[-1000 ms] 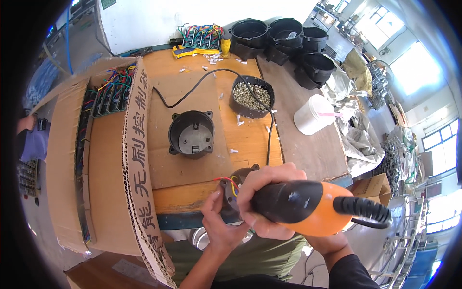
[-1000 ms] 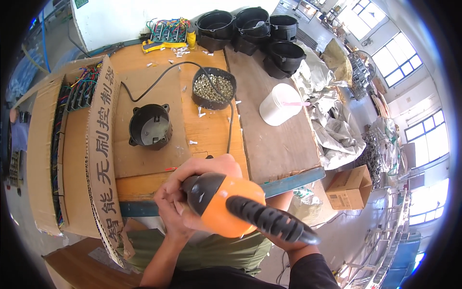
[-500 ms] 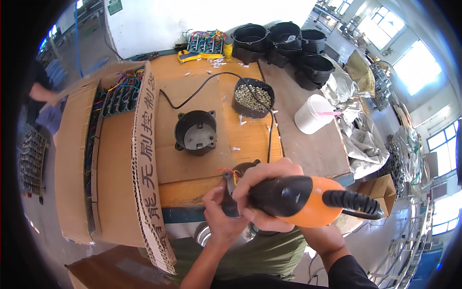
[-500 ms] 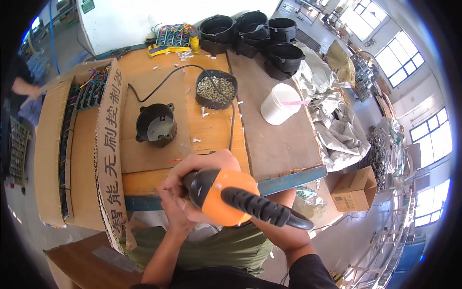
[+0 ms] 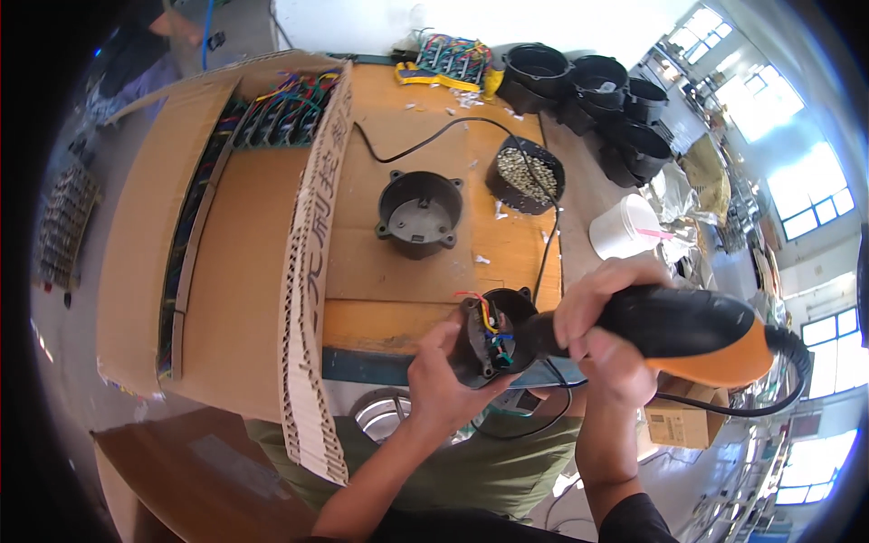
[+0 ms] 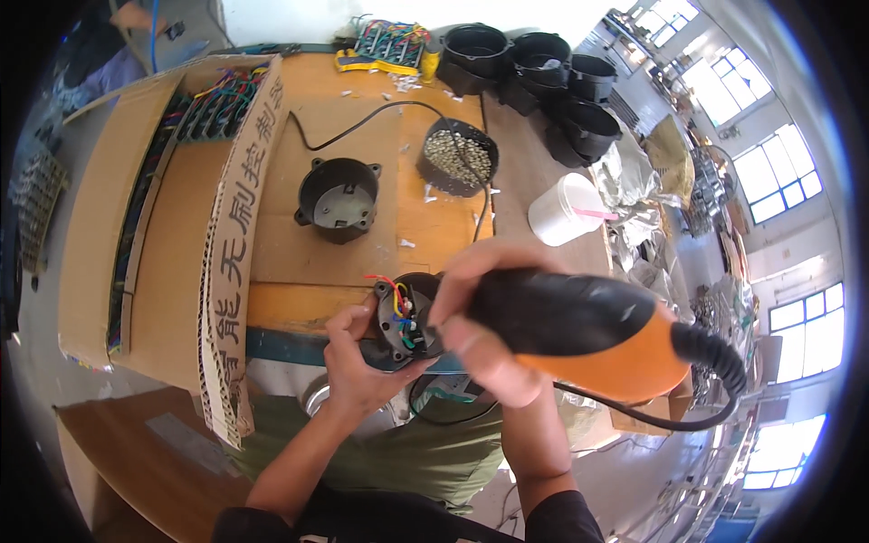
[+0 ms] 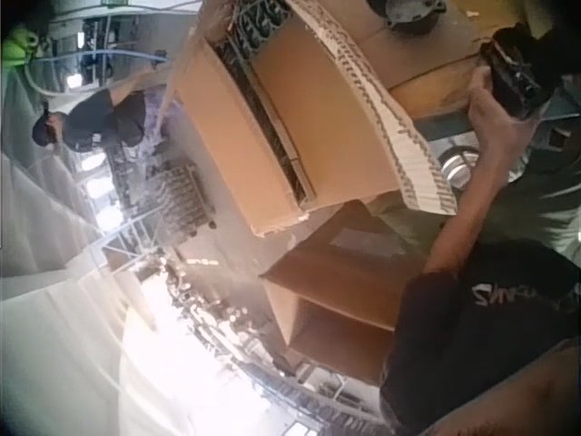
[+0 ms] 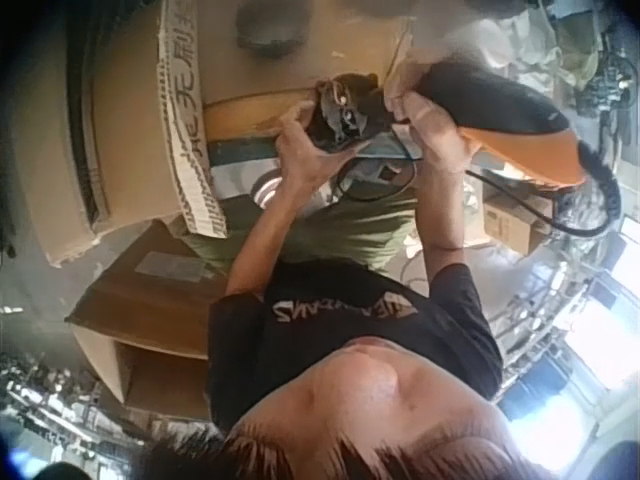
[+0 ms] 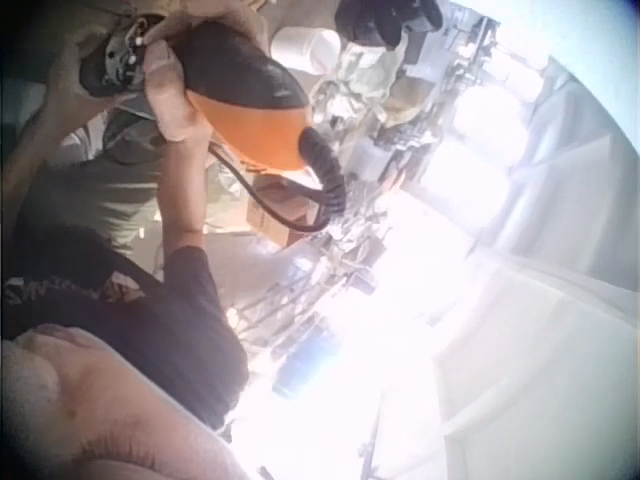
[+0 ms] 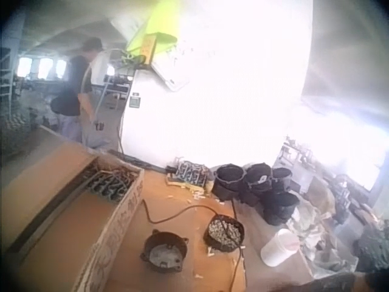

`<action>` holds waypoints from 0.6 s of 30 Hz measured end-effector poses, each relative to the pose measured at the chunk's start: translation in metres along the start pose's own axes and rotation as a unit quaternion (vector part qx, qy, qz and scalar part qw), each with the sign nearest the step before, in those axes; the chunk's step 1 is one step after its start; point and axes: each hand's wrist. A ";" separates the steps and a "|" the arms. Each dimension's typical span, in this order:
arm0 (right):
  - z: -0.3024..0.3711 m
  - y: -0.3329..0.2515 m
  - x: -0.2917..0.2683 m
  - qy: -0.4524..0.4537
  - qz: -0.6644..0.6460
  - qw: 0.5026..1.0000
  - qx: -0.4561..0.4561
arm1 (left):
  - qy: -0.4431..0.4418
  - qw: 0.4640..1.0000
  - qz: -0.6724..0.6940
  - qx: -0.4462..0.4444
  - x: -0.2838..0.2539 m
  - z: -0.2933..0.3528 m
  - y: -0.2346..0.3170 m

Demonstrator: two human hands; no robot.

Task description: The person assembles electronic components by applying a substance with a brush to a component, wiring them together, and using a power screwdriver to secure the parts into a black housing.

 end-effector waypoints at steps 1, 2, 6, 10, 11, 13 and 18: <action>-0.006 0.001 0.000 -0.004 0.017 1.000 -0.010 | 0.013 0.999 0.027 0.010 0.001 0.000 -0.001; -0.007 0.009 -0.001 0.002 0.012 1.000 -0.010 | 0.025 0.998 0.054 0.021 0.002 0.000 -0.002; -0.014 0.027 0.007 0.051 -0.007 0.999 0.003 | -0.010 0.998 0.046 0.030 -0.005 -0.002 0.002; -0.022 0.037 0.007 0.059 -0.018 0.997 0.037 | -0.021 0.997 0.022 0.071 -0.006 -0.007 0.000; -0.024 0.041 0.006 0.052 -0.007 0.998 0.039 | -0.018 0.997 0.020 0.078 -0.007 -0.008 0.002; -0.027 0.045 0.006 0.046 0.011 0.998 0.050 | -0.008 0.995 0.023 0.094 -0.007 -0.009 0.002; -0.029 0.047 0.008 0.028 0.034 0.998 0.037 | 0.039 0.986 0.117 0.108 0.003 -0.004 -0.009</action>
Point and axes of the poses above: each hand's wrist, its own z-axis away from the middle knuckle, its own x-axis out of the palm, y = z × x, and after that the axes turned 1 degree about x, right-handed
